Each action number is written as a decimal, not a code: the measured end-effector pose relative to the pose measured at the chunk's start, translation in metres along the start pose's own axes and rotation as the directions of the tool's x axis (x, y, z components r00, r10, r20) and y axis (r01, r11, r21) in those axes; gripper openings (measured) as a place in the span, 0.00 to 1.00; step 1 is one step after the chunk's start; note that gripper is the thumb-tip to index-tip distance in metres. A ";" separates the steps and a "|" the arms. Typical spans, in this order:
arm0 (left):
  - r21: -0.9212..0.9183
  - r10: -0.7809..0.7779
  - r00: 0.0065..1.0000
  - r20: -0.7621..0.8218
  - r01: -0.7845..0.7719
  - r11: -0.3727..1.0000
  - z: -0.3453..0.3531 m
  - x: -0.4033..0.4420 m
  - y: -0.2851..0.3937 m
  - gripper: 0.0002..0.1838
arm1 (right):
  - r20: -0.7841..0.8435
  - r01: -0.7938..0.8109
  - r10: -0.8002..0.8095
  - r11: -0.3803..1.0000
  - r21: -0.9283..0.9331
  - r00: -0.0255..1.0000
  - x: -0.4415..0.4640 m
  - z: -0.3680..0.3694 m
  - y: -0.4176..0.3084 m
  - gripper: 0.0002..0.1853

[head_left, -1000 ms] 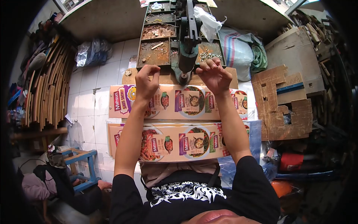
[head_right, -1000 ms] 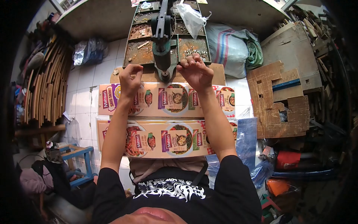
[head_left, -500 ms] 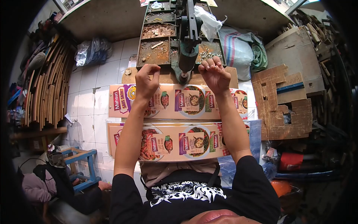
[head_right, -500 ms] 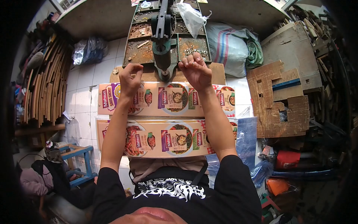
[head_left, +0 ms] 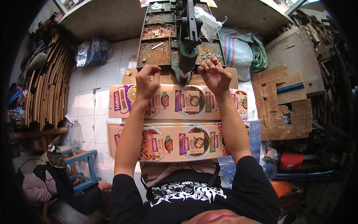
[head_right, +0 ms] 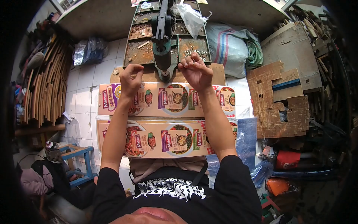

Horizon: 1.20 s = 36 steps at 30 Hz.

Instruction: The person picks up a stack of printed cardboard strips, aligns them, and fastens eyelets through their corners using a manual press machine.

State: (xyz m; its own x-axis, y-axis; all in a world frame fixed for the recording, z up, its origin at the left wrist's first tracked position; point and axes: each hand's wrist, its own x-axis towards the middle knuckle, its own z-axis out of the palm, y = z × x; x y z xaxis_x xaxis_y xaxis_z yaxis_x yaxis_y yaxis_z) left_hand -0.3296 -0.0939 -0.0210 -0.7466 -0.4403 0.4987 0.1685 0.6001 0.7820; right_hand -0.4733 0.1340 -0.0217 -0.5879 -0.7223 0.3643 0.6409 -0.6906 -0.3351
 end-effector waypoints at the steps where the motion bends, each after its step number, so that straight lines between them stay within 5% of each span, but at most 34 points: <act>1: -0.003 -0.007 1.000 0.001 0.007 1.000 0.000 0.000 0.000 0.04 | 0.001 0.000 0.000 1.000 0.000 1.000 -0.001 0.002 0.000 0.13; 19: 0.000 0.010 1.000 0.007 -0.010 1.000 0.000 0.000 -0.001 0.05 | 0.168 -0.133 0.127 0.991 0.030 0.978 -0.004 0.003 0.002 0.35; 36: -0.002 0.004 1.000 0.006 -0.004 1.000 -0.001 0.000 0.003 0.04 | -0.078 -0.242 0.229 0.913 -0.329 0.970 -0.001 0.012 0.003 0.49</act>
State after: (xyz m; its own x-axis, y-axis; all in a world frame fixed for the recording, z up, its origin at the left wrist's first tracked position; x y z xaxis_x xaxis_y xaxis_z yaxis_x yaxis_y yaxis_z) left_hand -0.3284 -0.0933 -0.0184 -0.7499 -0.4337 0.4996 0.1729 0.6004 0.7808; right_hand -0.4649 0.1334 -0.0127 -0.4625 -0.8617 0.2088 0.5645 -0.4678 -0.6801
